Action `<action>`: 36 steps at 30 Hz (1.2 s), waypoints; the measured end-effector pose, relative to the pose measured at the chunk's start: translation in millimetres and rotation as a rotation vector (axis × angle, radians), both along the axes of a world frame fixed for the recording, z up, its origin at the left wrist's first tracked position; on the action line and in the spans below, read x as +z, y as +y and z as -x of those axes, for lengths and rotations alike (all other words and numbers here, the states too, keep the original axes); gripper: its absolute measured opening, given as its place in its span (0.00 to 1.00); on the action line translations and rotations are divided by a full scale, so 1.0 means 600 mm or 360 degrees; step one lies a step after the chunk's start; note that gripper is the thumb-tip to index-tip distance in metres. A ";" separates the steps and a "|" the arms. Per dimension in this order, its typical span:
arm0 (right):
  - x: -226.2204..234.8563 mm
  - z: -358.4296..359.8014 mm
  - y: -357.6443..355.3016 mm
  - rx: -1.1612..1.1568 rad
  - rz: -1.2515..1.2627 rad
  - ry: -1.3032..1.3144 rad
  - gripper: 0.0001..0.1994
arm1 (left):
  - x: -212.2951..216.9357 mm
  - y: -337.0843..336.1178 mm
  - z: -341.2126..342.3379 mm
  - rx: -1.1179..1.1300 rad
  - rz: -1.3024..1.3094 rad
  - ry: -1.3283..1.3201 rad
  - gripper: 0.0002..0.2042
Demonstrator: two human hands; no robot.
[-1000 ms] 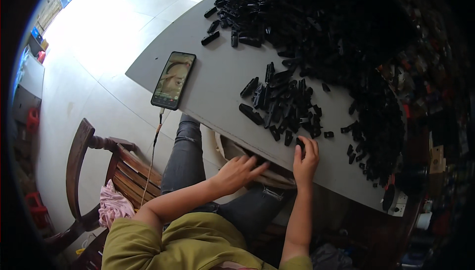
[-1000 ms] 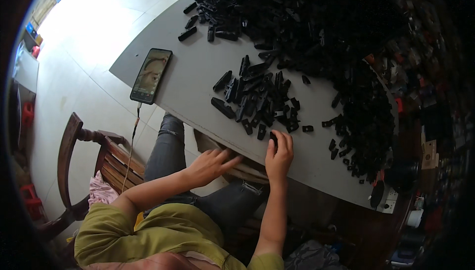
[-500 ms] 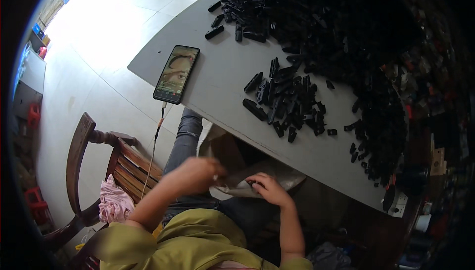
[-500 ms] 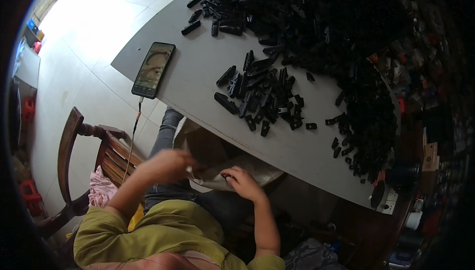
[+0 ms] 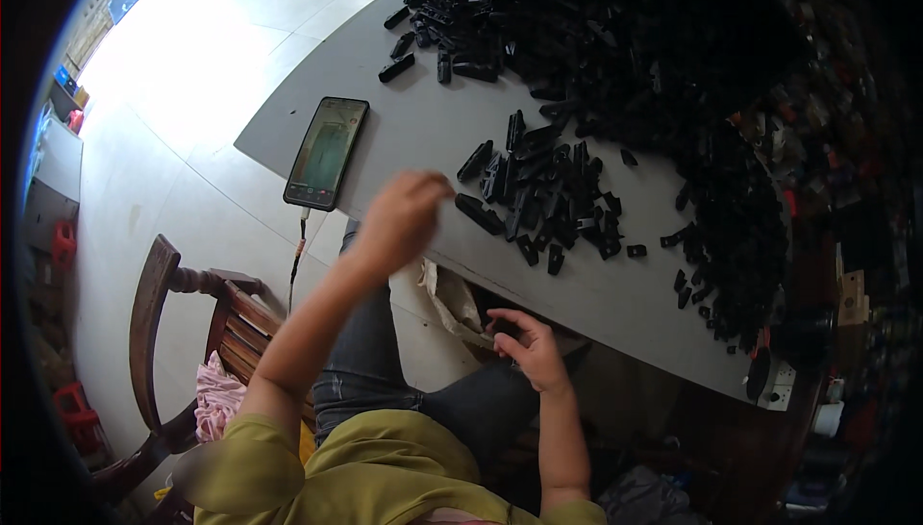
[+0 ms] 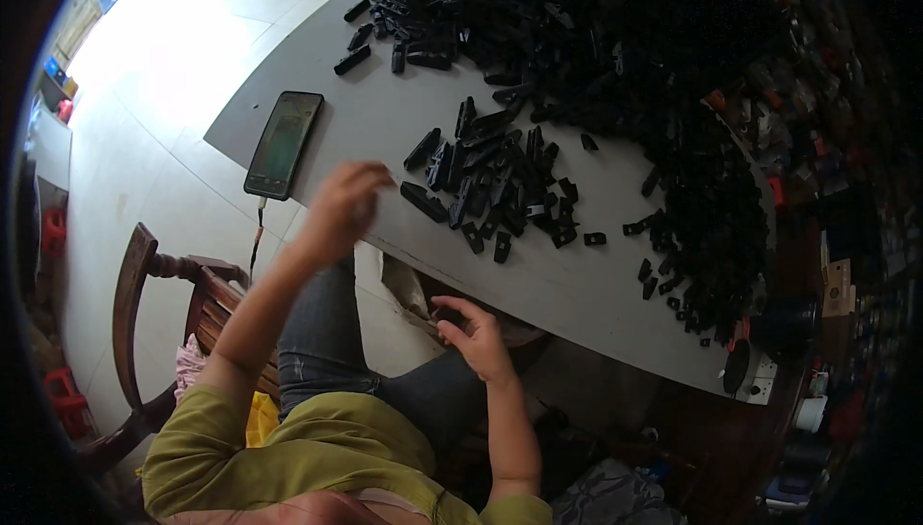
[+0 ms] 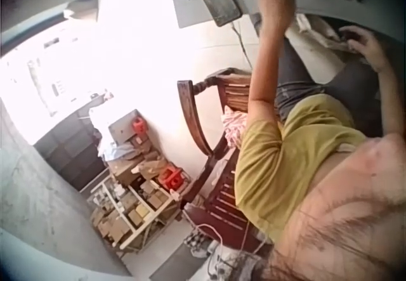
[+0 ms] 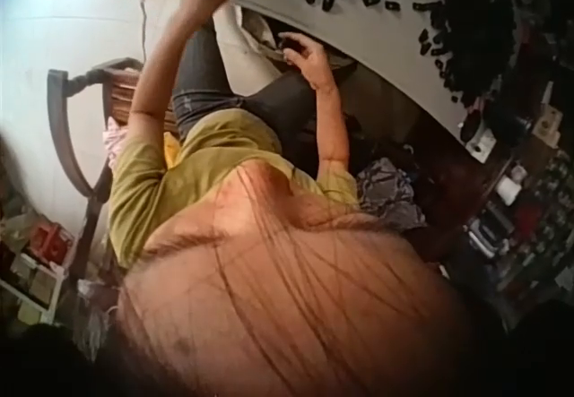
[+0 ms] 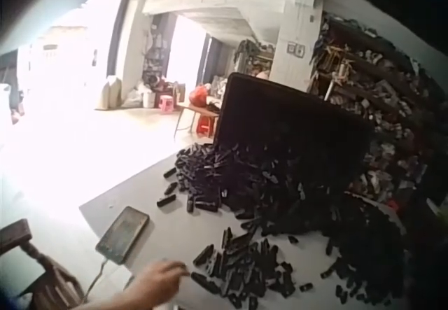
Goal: Inspecting and sorting a large quantity of small black plastic components on a table.
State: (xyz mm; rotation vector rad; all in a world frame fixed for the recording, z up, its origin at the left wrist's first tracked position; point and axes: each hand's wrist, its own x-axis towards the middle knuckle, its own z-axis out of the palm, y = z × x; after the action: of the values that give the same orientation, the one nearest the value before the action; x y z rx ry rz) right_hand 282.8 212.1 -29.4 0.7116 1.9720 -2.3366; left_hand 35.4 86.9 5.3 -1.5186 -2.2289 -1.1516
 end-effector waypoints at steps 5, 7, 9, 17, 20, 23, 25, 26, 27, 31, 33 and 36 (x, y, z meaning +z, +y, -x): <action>0.000 -0.004 -0.010 0.0060 -0.0973 0.0160 0.12 | -0.031 0.012 -0.112 -0.1143 0.0302 -0.0283 0.14; 0.006 -0.011 -0.014 0.0119 -0.1847 -0.0086 0.06 | -0.043 0.005 -0.131 -0.1175 0.0160 -0.0230 0.14; 0.003 -0.015 -0.019 0.0201 -0.1921 -0.0371 0.06 | -0.064 -0.015 -0.135 -0.1041 0.0266 0.0032 0.13; -0.025 -0.038 -0.111 0.0542 -0.1634 -0.0207 0.07 | -0.042 -0.136 -0.148 -0.1315 0.1447 0.0566 0.04; 0.020 -0.048 -0.120 0.0624 -0.1363 -0.0100 0.09 | -0.045 -0.172 -0.150 -0.1206 0.1093 0.0237 0.04; -0.063 -0.053 -0.125 0.1052 -0.1239 -0.0421 0.09 | -0.065 -0.173 -0.157 -0.1295 0.1730 0.0028 0.05; -0.054 -0.061 -0.124 0.1016 -0.1107 -0.0278 0.09 | -0.049 -0.171 -0.173 -0.1469 0.1581 0.0146 0.04; -0.037 -0.066 -0.117 0.0888 -0.0959 -0.0187 0.10 | -0.023 -0.171 -0.171 -0.1443 0.1573 0.0138 0.05; -0.020 -0.068 -0.104 0.0757 -0.0815 -0.0099 0.10 | -0.029 -0.173 -0.168 -0.1386 0.1510 -0.0051 0.06; -0.034 -0.051 -0.060 0.0550 -0.1055 -0.0165 0.09 | -0.034 -0.131 -0.142 -0.1436 0.2096 -0.0153 0.11; -0.016 -0.033 -0.045 0.0487 -0.1077 -0.0129 0.10 | -0.023 -0.110 -0.136 -0.1562 0.2172 -0.0213 0.14; 0.026 -0.003 -0.031 0.0197 -0.1037 0.0107 0.16 | 0.003 -0.068 -0.112 -0.1228 0.1277 -0.0308 0.16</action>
State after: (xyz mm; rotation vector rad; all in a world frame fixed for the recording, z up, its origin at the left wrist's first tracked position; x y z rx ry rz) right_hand 284.8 193.4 -13.9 0.4919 2.7386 -1.6514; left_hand 102.9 46.1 7.4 -2.8628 -2.4343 -0.5120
